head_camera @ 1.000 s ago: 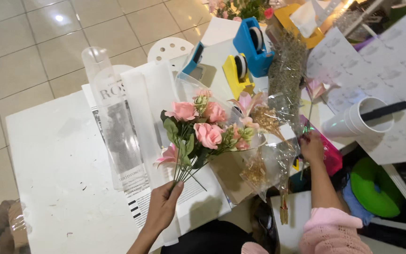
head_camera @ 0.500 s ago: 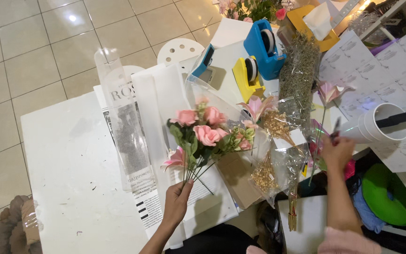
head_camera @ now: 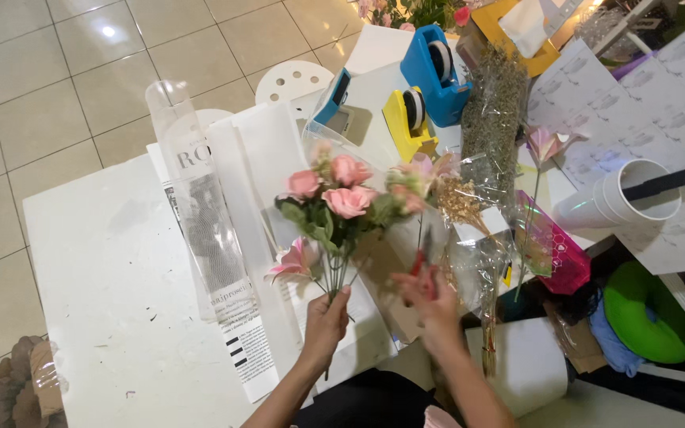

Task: The person trims the stems of artificial flowers using shears and assembles them into a bunch by hand on a worktable.

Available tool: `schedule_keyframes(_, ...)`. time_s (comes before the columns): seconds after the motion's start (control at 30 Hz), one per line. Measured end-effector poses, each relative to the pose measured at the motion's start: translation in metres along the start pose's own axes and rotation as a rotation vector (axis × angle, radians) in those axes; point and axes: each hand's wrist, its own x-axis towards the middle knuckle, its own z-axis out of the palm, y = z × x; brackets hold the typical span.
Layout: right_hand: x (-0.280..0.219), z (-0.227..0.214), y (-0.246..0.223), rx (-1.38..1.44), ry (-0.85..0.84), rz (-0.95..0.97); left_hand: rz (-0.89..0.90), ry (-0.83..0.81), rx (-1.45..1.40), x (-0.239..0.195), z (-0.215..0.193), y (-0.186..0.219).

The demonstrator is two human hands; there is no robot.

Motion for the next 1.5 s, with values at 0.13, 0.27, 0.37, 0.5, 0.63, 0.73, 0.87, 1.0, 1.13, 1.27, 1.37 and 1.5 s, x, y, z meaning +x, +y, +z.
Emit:
schedule_keyframes(0.13, 0.034, 0.031, 0.047, 0.328, -0.295, -0.287, 0.012, 0.009, 0.078, -0.012, 0.019, 0.005)
schedule_keyframes(0.27, 0.035, 0.034, 0.048, 0.535, -0.333, -0.366, 0.062, 0.238, 0.209, -0.011, 0.020, 0.009)
schedule_keyframes(0.37, 0.036, 0.033, 0.054, 0.451, -0.305, -0.373, -0.065, 0.232, -0.042, 0.001, 0.004, 0.007)
schedule_keyframes(0.5, 0.021, 0.051, 0.034, 0.249, -0.356, -0.252, -0.098, 0.268, -0.040, -0.003, 0.002, 0.017)
schedule_keyframes(0.63, 0.034, 0.070, 0.050, 0.251, -0.353, -0.322, -0.039, 0.207, 0.005, -0.009, 0.015, 0.011)
schedule_keyframes(0.73, 0.032, 0.067, 0.049, 0.298, -0.393, -0.333, 0.000, 0.216, 0.085, -0.015, 0.019, 0.010)
schedule_keyframes(0.87, -0.003, 0.044, 0.032, 0.184, -0.346, -0.315, -0.227, 0.241, 0.005, -0.005, 0.017, 0.026)
schedule_keyframes(1.0, -0.012, 0.026, 0.043, 0.177, -0.343, -0.559, -0.159, 0.203, -0.162, 0.002, 0.008, 0.032)
schedule_keyframes(1.13, 0.002, 0.001, 0.053, 0.151, -0.302, -0.400, -0.173, 0.113, -0.147, -0.002, 0.013, 0.044)
schedule_keyframes(1.27, 0.015, -0.026, 0.079, -0.462, -0.384, -0.313, -0.197, 0.086, -0.196, -0.006, 0.019, 0.059)
schedule_keyframes(1.37, 0.047, -0.047, 0.126, -0.692, -0.567, -0.671, -0.208, 0.053, -0.214, 0.004, 0.012, 0.050)
schedule_keyframes(1.5, 0.046, -0.032, 0.113, -0.756, -0.550, -0.904, -0.214, -0.038, -0.252, 0.006, 0.015, 0.046)
